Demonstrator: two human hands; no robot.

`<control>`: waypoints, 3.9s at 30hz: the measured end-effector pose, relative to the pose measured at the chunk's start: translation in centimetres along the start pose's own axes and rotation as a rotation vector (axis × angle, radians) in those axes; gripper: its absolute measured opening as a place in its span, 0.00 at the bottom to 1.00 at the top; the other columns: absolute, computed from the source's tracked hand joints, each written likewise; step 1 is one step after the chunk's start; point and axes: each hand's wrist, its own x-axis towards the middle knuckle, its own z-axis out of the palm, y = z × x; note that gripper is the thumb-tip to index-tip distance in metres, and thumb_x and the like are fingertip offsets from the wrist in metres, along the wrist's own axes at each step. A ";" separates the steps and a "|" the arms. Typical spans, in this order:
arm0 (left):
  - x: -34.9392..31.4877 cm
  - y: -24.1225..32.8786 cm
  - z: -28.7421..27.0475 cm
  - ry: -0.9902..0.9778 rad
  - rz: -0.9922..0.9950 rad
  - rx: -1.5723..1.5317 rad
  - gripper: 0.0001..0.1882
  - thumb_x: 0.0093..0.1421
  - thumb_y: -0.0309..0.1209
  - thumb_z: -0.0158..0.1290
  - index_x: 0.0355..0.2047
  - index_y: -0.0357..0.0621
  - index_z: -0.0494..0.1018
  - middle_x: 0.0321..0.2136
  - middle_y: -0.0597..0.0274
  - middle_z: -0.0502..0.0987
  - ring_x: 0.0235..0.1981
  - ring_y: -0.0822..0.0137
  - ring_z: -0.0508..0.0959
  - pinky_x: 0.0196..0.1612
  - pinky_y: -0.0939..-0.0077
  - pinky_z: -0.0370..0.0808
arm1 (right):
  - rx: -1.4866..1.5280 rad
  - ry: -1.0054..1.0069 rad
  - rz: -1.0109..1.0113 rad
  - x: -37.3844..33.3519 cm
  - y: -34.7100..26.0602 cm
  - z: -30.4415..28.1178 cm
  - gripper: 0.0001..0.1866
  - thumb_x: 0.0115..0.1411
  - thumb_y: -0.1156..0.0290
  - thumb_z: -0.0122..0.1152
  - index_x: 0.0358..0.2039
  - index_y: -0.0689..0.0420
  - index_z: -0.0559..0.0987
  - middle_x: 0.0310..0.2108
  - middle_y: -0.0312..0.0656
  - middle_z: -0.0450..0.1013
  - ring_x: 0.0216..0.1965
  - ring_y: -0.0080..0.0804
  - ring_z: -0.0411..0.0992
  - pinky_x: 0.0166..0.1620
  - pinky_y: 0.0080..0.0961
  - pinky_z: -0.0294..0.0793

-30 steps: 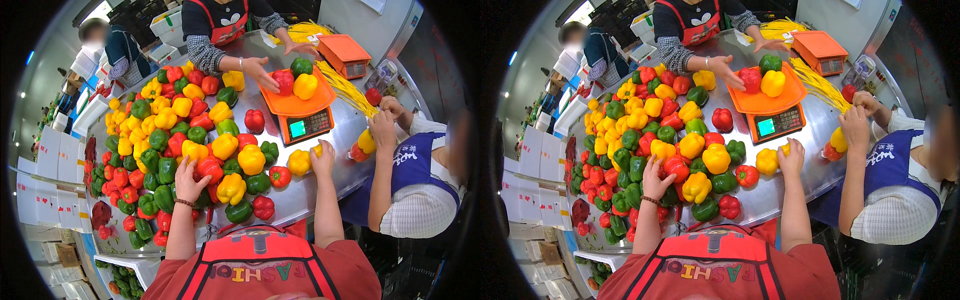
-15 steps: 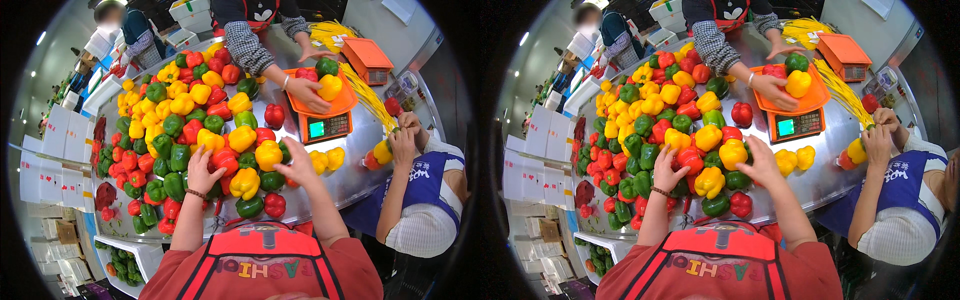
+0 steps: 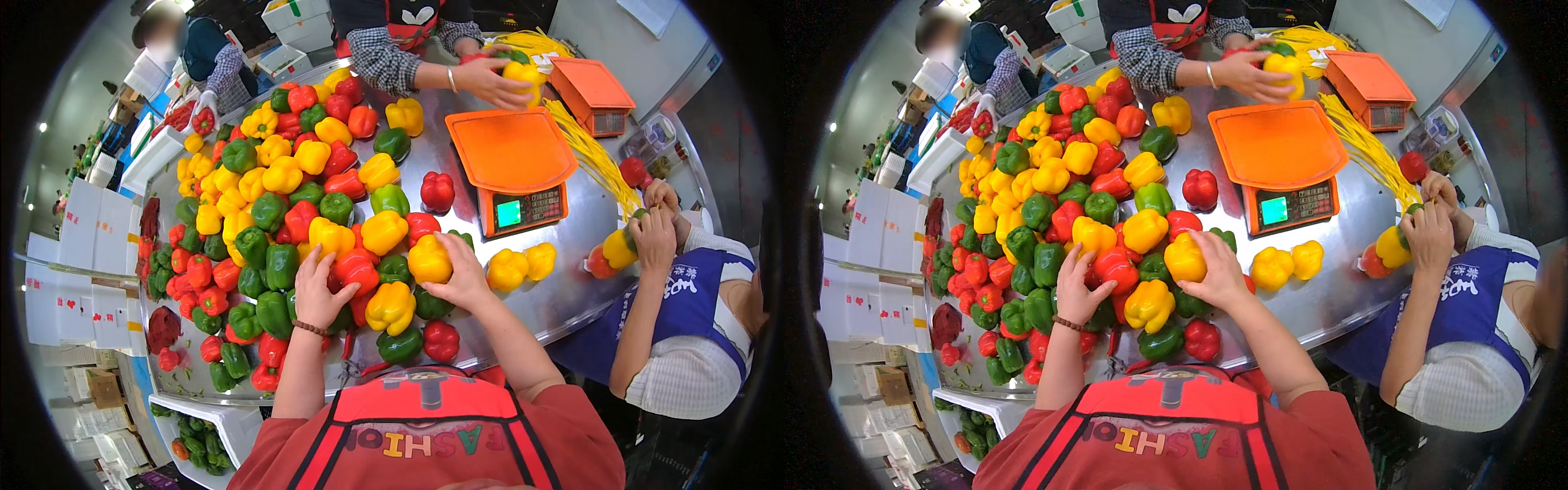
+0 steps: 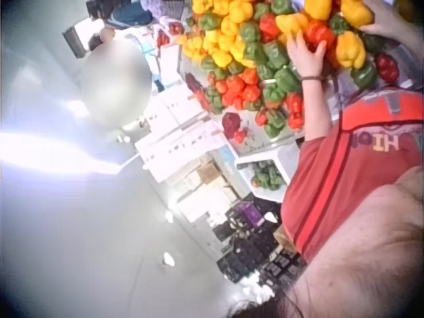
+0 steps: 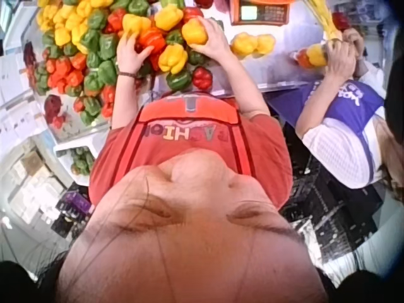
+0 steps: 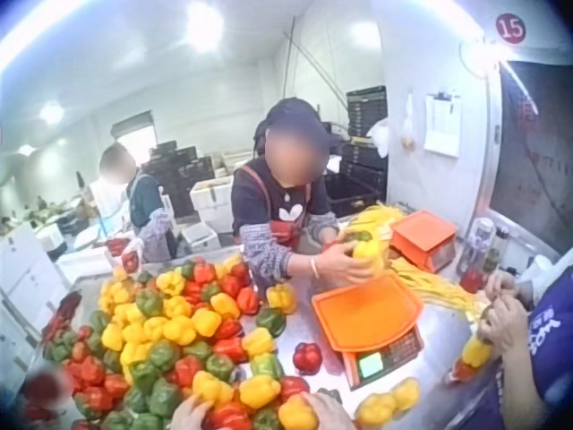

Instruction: The person sorts red, yellow, and green bell peppers on a metal table, picking them up and placing them on a digital scale. The person handles peppers one at a time, moving them between the pile and the scale repeatedly.

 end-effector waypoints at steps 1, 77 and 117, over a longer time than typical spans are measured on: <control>0.0 0.0 0.1 0.002 0.002 -0.009 0.36 0.43 0.44 0.68 0.51 0.42 0.72 0.58 0.46 0.65 0.57 0.46 0.67 0.60 0.55 0.63 | 0.050 0.035 0.004 0.2 0.0 -0.6 0.49 0.39 0.60 0.74 0.62 0.53 0.62 0.56 0.52 0.64 0.58 0.52 0.63 0.60 0.41 0.63; 0.3 4.9 -0.1 -0.193 -0.352 -1.577 0.32 0.59 0.33 0.58 0.59 0.39 0.58 0.54 0.56 0.68 0.56 0.65 0.68 0.60 0.66 0.65 | 0.111 0.225 -0.424 2.5 -8.3 3.5 0.44 0.38 0.66 0.76 0.58 0.52 0.66 0.59 0.51 0.61 0.58 0.53 0.64 0.57 0.43 0.65; 0.0 0.7 -0.9 0.118 -0.243 -0.706 0.35 0.56 0.23 0.58 0.63 0.42 0.57 0.57 0.52 0.66 0.54 0.61 0.70 0.56 0.67 0.70 | -0.015 -0.372 -0.297 6.0 -6.5 8.2 0.45 0.38 0.60 0.76 0.59 0.51 0.66 0.55 0.51 0.64 0.54 0.53 0.66 0.56 0.41 0.69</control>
